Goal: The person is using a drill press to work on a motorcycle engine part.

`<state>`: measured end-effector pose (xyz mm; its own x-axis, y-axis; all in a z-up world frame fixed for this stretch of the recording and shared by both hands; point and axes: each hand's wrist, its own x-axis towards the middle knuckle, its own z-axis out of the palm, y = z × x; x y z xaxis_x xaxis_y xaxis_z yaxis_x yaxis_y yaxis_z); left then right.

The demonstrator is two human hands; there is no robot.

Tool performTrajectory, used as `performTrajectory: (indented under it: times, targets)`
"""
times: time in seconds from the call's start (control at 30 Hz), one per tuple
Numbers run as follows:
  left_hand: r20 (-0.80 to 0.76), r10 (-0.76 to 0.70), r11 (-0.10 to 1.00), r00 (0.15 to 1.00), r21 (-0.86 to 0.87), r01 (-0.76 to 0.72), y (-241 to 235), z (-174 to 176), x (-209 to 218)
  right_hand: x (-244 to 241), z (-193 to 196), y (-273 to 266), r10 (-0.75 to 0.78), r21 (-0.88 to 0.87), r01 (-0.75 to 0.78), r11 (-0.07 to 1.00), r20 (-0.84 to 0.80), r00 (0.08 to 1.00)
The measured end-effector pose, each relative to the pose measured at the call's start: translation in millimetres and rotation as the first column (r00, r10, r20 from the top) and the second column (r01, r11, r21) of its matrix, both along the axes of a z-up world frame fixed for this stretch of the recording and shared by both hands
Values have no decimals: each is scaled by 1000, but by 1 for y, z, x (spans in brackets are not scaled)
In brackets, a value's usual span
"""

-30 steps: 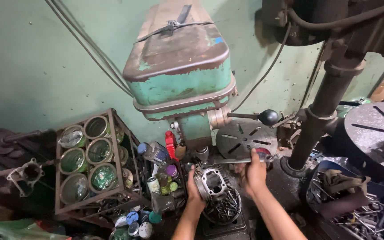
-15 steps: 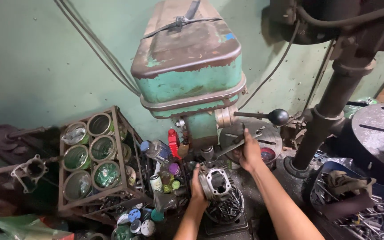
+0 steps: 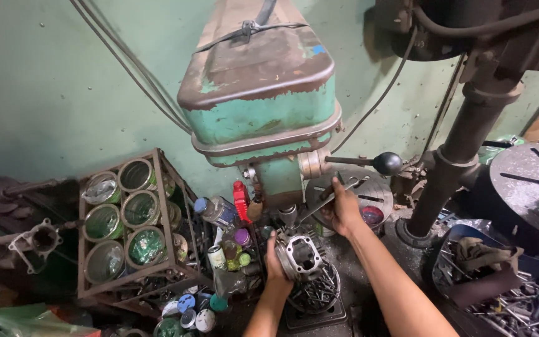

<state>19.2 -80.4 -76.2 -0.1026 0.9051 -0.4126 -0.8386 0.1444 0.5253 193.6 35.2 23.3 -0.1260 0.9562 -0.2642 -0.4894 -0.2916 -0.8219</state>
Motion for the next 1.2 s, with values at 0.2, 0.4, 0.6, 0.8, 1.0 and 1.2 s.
performTrajectory:
  times: [0.2, 0.4, 0.6, 0.8, 1.0, 1.2]
  targets:
    - [-29, 28, 994, 999, -109, -31, -6, 19, 1, -34, -21, -116, -585, 305, 525, 794, 150, 797]
    - [37, -67, 928, 997, 369, 49, 31, -146, -29, -57, 15, -197, -488, 850, -352, 393, 517, 704]
    - [-15, -79, 993, 997, -91, 77, -9, -16, -1, -52, -43, -168, -368, 805, -46, 592, 321, 873]
    - [1, -83, 991, 997, -107, 82, -86, 190, 84, -168, -50, -210, -716, 828, -56, 557, 514, 472]
    - [-14, -80, 994, 997, -74, 79, -114, 328, 119, -138, 52, -211, -477, 621, -413, 666, 780, 405]
    - [-22, -72, 994, 997, -80, 70, -114, 375, 130, -139, 44, -214, -437, 636, -398, 662, 758, 485]
